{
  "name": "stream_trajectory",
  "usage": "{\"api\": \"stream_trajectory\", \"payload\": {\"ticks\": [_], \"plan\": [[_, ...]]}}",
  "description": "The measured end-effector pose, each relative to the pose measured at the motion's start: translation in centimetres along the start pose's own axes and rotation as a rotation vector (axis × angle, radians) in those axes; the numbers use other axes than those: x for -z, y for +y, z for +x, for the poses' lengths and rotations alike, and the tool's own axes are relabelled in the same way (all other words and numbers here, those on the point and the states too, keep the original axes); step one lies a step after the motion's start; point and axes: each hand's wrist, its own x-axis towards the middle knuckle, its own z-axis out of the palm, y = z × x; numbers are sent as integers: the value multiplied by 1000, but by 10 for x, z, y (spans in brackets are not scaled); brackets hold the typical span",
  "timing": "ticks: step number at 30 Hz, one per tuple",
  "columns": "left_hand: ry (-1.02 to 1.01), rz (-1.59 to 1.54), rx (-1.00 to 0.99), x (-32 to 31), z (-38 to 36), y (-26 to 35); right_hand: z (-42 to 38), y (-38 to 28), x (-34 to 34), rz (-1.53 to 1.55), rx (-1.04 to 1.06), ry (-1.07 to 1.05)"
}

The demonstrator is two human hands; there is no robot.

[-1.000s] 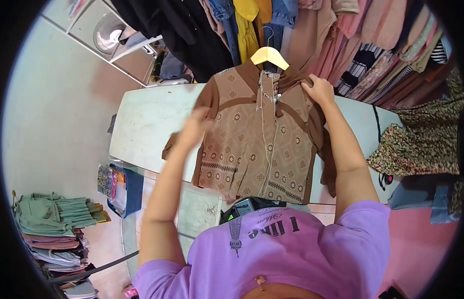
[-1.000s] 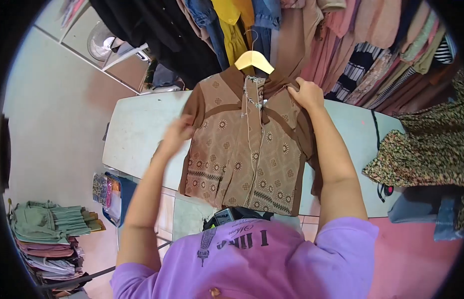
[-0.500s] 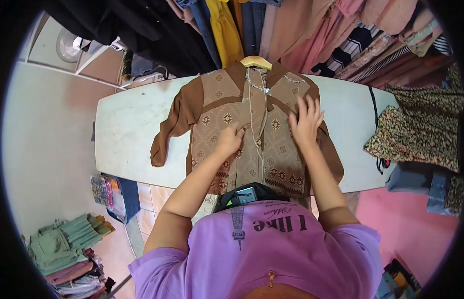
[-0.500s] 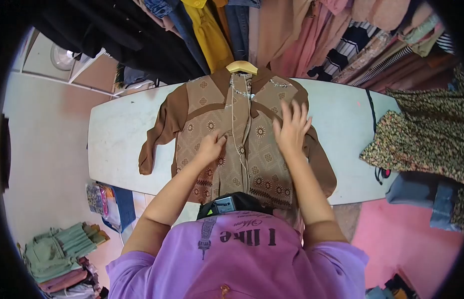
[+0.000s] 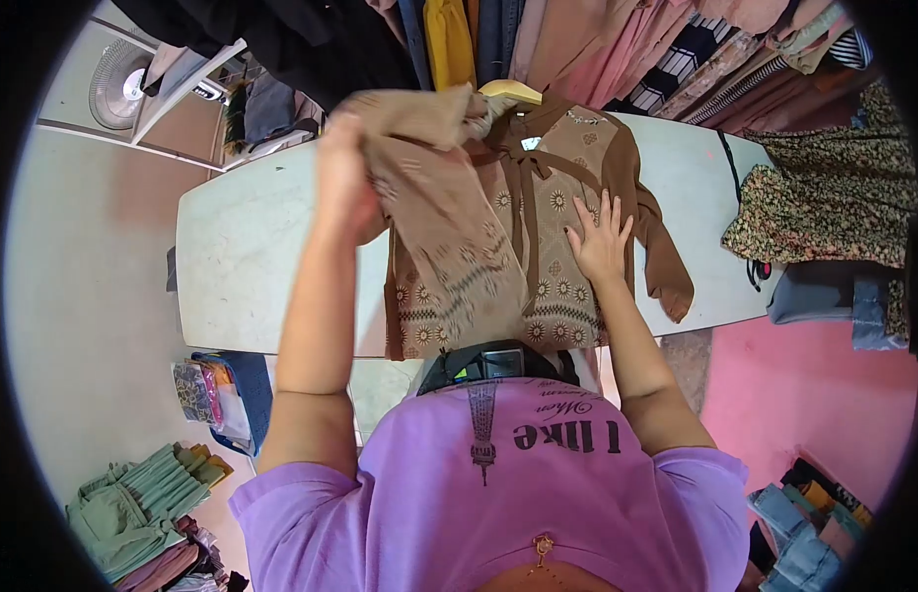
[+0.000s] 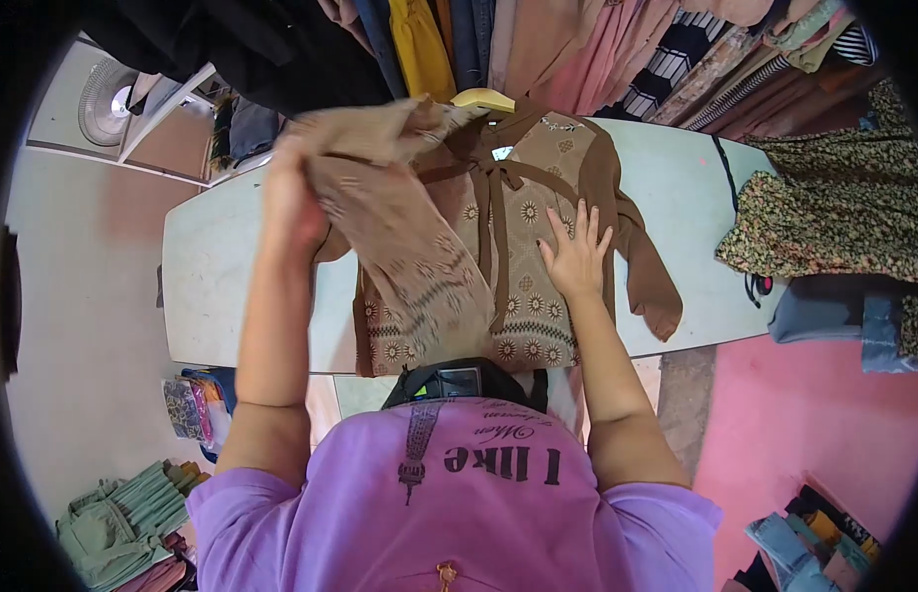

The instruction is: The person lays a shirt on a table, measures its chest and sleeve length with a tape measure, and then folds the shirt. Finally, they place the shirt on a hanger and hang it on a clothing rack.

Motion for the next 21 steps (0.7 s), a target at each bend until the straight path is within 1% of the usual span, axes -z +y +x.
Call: {"api": "stream_trajectory", "payload": {"ticks": [2,3,4,5,6,8,10,11,12,13,14,16,18,20,21], "plan": [[-26,-23,-189,23,7,57,-1,0,1,1,2,8],[36,-70,-213,36,8,86,-2,-1,0,2,0,10],[194,110,-314,51,7,118,-2,-1,-1,5,3,21],[279,58,-381,73,15,148,-2,-1,-2,8,6,32],[412,21,-519,77,9,179,-2,-1,-3,8,4,34],[527,86,-797,114,8,244,-3,-3,-4,-8,12,44],[465,279,-896,178,14,307,-7,-4,-5,-6,25,51],[472,280,-902,193,14,322,-8,-3,-4,-18,16,46],[493,305,-962,198,11,334,-9,-5,-4,-26,8,40],[514,330,-1021,204,8,342,-11,-5,-4,-29,-3,31],[522,336,-1029,211,7,340,-10,-6,-4,-22,7,33],[713,714,-1118,212,9,302,-13,-5,-3,-41,-26,15],[724,1020,-1131,240,21,257,-13,-4,-4,-41,-36,14],[701,1299,-953,265,21,211,-9,0,-7,27,-13,25],[656,1626,-638,265,9,191,-6,2,-9,24,-19,25]]}}
